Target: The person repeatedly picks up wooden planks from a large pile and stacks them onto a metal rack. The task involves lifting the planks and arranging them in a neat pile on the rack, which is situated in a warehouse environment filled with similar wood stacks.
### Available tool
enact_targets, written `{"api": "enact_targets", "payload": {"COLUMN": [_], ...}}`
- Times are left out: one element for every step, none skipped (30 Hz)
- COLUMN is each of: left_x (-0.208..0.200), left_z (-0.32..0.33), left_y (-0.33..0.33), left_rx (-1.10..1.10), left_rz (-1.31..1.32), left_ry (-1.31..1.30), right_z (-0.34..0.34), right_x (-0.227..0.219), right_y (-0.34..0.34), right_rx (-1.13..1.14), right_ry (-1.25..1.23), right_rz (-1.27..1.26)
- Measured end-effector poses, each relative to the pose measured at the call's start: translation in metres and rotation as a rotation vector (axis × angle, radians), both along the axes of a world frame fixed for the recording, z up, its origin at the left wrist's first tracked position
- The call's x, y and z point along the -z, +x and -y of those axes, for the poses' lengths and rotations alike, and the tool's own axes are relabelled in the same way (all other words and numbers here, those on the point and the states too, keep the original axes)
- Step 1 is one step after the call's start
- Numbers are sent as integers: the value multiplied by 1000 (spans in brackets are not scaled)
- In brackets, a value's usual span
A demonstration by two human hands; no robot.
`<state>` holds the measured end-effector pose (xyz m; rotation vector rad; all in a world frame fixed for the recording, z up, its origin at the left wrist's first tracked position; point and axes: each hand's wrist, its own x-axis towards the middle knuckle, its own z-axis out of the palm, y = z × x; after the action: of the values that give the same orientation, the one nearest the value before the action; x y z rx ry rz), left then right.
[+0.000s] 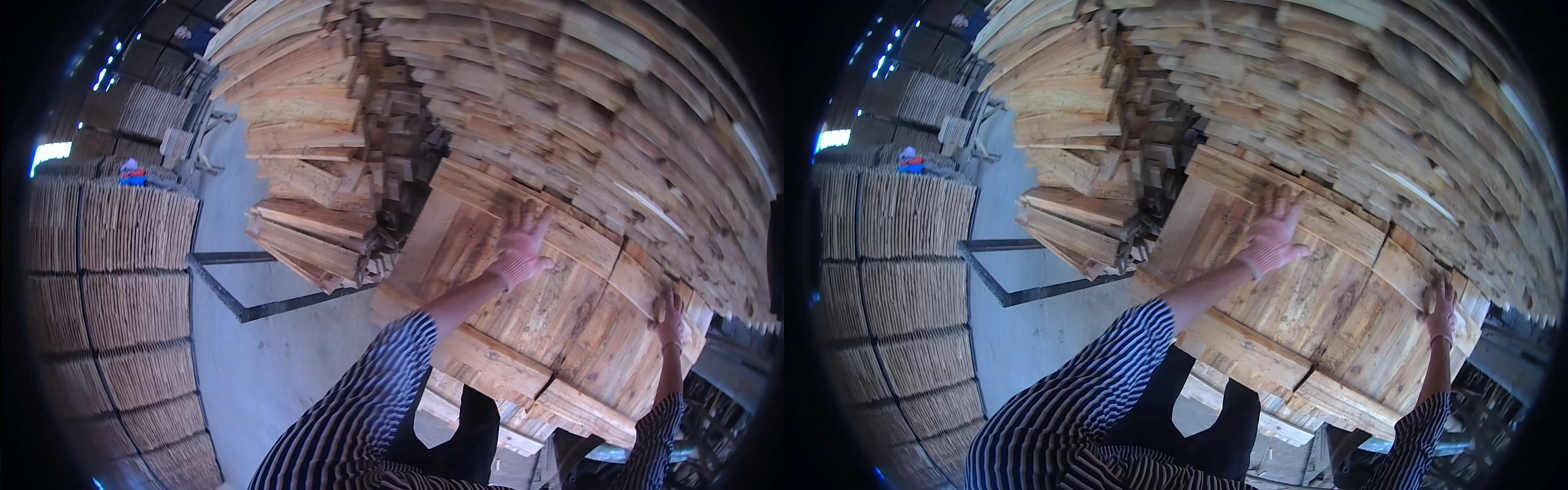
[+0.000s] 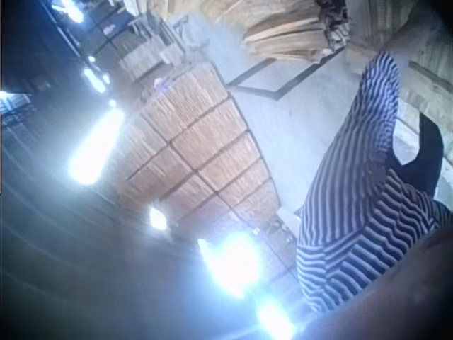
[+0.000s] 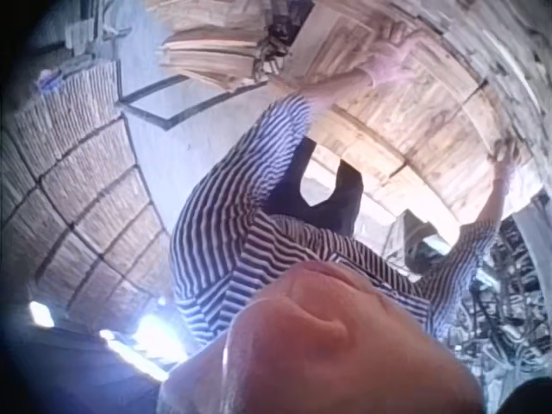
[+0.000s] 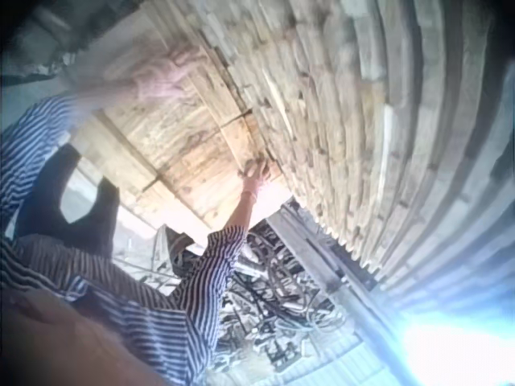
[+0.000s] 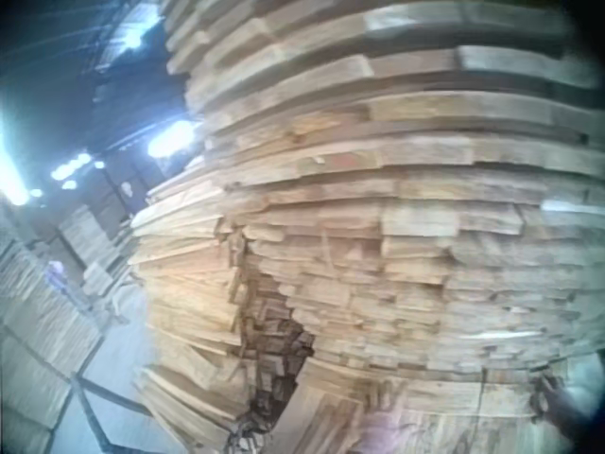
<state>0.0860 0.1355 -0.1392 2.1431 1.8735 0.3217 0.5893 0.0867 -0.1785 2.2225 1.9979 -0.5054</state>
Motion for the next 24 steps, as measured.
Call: {"api": "enact_targets", "payload": {"left_x": [-9, -17, -21, -12, -9, -5, 5, 4, 3, 13, 28, 36, 39, 52, 60, 66, 77, 85, 92, 96, 95, 97, 94, 92], "left_z": [13, 25, 36, 46, 57, 67, 92, 96, 96, 117, 143, 155, 171, 165, 159, 153, 170, 195, 212, 196, 188, 207, 205, 204], "left_y": [-22, -56, -99, -143, -181, -222, -281, -300, -318, -358, -398, -427, -458, -454, -450, -445, -451, -462, -465, -442, -417, -403, -397, -390], "left_rx": [-60, -113, -274, -415, -573, -789, -975, -1115, -1243, -1340, -1437, -1509, -1571, -1641, -1719, -1801, -1834, -1872, -1899, -1895, -1886, -1687, -1641, -1597], "left_rz": [133, 270, 332, 167, 11, 204, 233, 325, 419, 288, 147, 406, 658, 836, 1009, 1172, 1113, 1037, 971, 1089, 1194, 1144, 1270, 1393], "left_ry": [-15, -29, 157, 285, 374, 260, 287, 191, 91, 85, 73, 98, 127, 125, 137, 150, 194, 246, 287, 187, 90, -11, -37, -73], "right_z": [0, 1, -1, -4, 0, 4, 11, 18, 23, 31, 39, 46, 53, 54, 52, 48, 47, 47, 49, 33, 9, -6, -18, -27], "right_x": [-4, -9, -8, -7, -10, -14, -16, -23, -30, -34, -42, -54, -69, -86, -97, -102, -102, -95, -73, -43, -20, -4, 12, 28], "right_y": [-5, -10, -28, -39, -63, -87, -131, -152, -180, -228, -280, -328, -380, -423, -465, -506, -557, -609, -656, -686, -712, -744, -768, -790], "right_rx": [47, 102, 105, 118, 98, 44, -43, -89, -122, -173, -273, -357, -415, -464, -422, -373, -357, -346, -288, -205, -124, -59, 27, 114], "right_ry": [-37, -72, -81, -84, -49, -11, 94, 210, 235, 244, 235, 228, 182, 144, 33, -77, -168, -268, -306, -294, -316, -360, -394, -429], "right_rz": [121, 246, 352, 471, 486, 442, 243, 99, -37, -225, -389, -532, -692, -810, -866, -919, -919, -929, -1099, -1227, -1048, -892, -862, -830]}}
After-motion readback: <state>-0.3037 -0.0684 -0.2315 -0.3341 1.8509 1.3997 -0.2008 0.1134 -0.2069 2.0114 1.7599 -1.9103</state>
